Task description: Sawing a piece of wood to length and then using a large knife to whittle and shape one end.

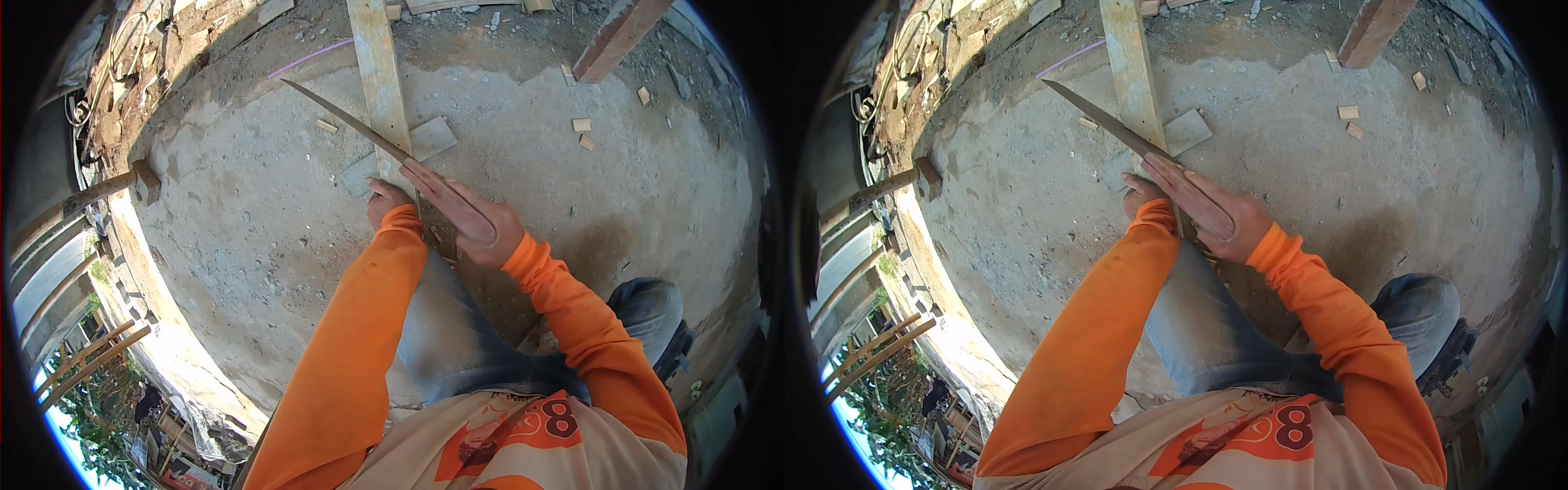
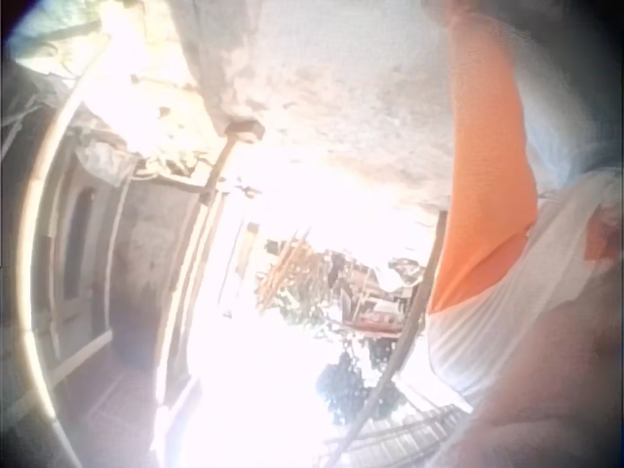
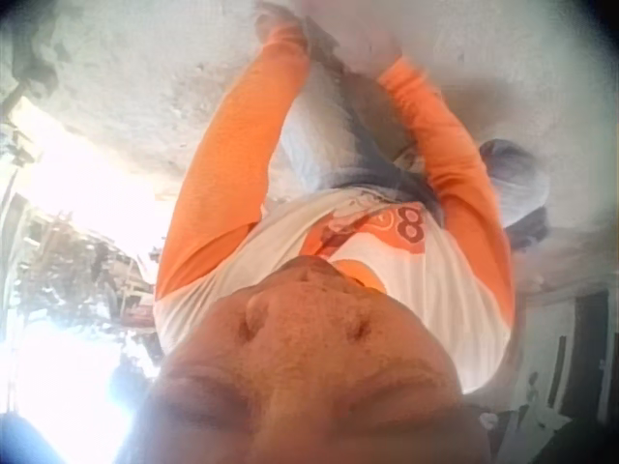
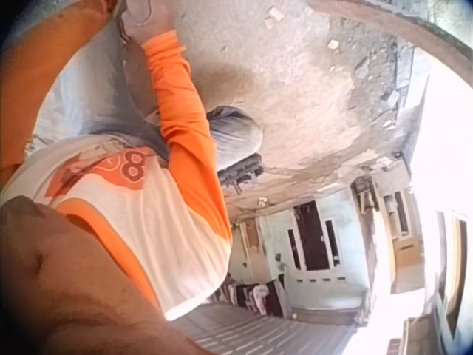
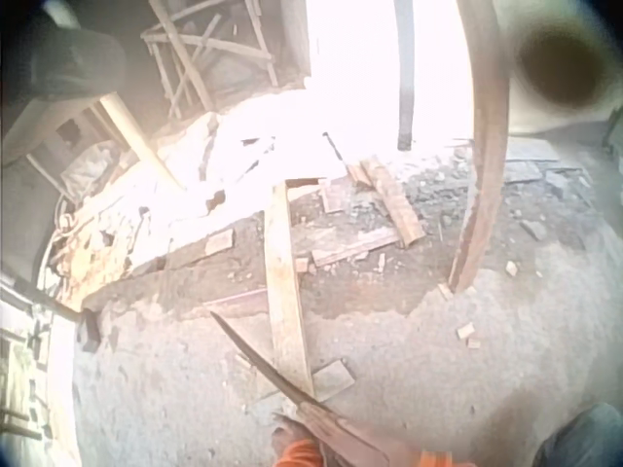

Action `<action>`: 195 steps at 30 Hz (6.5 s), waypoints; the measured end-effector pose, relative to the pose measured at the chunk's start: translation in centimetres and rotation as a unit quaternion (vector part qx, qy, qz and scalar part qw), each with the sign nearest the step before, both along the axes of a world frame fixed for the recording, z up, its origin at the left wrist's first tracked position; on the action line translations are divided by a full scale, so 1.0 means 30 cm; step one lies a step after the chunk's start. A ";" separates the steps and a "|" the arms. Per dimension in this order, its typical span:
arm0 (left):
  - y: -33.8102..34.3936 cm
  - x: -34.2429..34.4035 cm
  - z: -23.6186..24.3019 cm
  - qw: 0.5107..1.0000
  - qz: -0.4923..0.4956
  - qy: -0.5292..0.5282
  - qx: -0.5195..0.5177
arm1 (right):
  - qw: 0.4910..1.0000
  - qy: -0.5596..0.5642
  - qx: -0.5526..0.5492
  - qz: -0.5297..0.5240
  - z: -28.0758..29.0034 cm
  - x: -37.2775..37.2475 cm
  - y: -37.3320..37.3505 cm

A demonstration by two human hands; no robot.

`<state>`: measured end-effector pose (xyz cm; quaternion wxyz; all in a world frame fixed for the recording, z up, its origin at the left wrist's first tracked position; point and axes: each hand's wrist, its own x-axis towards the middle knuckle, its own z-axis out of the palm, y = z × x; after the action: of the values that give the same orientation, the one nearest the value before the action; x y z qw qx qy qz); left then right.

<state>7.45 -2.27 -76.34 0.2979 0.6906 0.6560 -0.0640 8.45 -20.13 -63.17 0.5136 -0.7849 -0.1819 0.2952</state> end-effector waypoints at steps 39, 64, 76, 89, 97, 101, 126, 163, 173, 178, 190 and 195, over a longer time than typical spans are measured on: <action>0.080 -0.013 0.107 0.998 -0.024 0.008 0.060 | 0.971 -0.185 -0.113 0.105 0.236 -0.106 -0.107; 0.099 -0.025 0.115 0.999 -0.022 0.040 0.011 | 0.975 -0.144 -0.122 0.114 0.254 -0.188 -0.155; 0.114 -0.081 0.084 0.999 -0.004 0.031 -0.009 | 0.985 -0.150 -0.041 0.079 0.008 -0.122 0.027; 0.065 -0.044 0.075 1.000 -0.014 0.014 -0.018 | 0.942 -0.124 -0.250 0.188 0.185 -0.240 -0.291; 0.093 -0.023 0.102 0.999 -0.008 0.031 0.003 | 0.956 -0.174 -0.177 0.159 0.163 -0.176 -0.130; 0.063 -0.008 0.043 1.000 -0.020 0.024 -0.003 | 0.981 -0.184 -0.021 0.051 -0.119 0.012 0.065; 0.071 -0.031 0.007 0.992 0.028 -0.003 0.120 | 0.985 -0.130 -0.034 0.113 0.060 -0.186 -0.249; 0.032 -0.021 -0.006 0.993 0.048 0.008 0.108 | 0.991 0.126 0.007 0.030 0.172 -0.253 -0.390; 0.017 -0.007 0.016 0.996 0.006 0.039 0.075 | 0.997 -0.044 0.054 0.031 -0.103 -0.033 -0.042; 0.041 -0.039 -0.001 0.998 -0.033 0.011 0.057 | 0.991 -0.087 0.105 -0.004 -0.155 -0.075 -0.042; 0.075 -0.077 -0.030 0.997 -0.046 -0.062 -0.004 | 0.972 -0.181 0.152 0.011 -0.184 -0.063 -0.057; 0.016 -0.126 0.030 0.982 -0.137 -0.107 0.074 | 0.987 -0.107 0.119 0.011 -0.101 -0.095 -0.014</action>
<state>3.69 -1.79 -75.44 0.3030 0.7969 0.5222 0.0187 5.59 -20.53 -66.21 0.5782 -0.7429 -0.2777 0.1914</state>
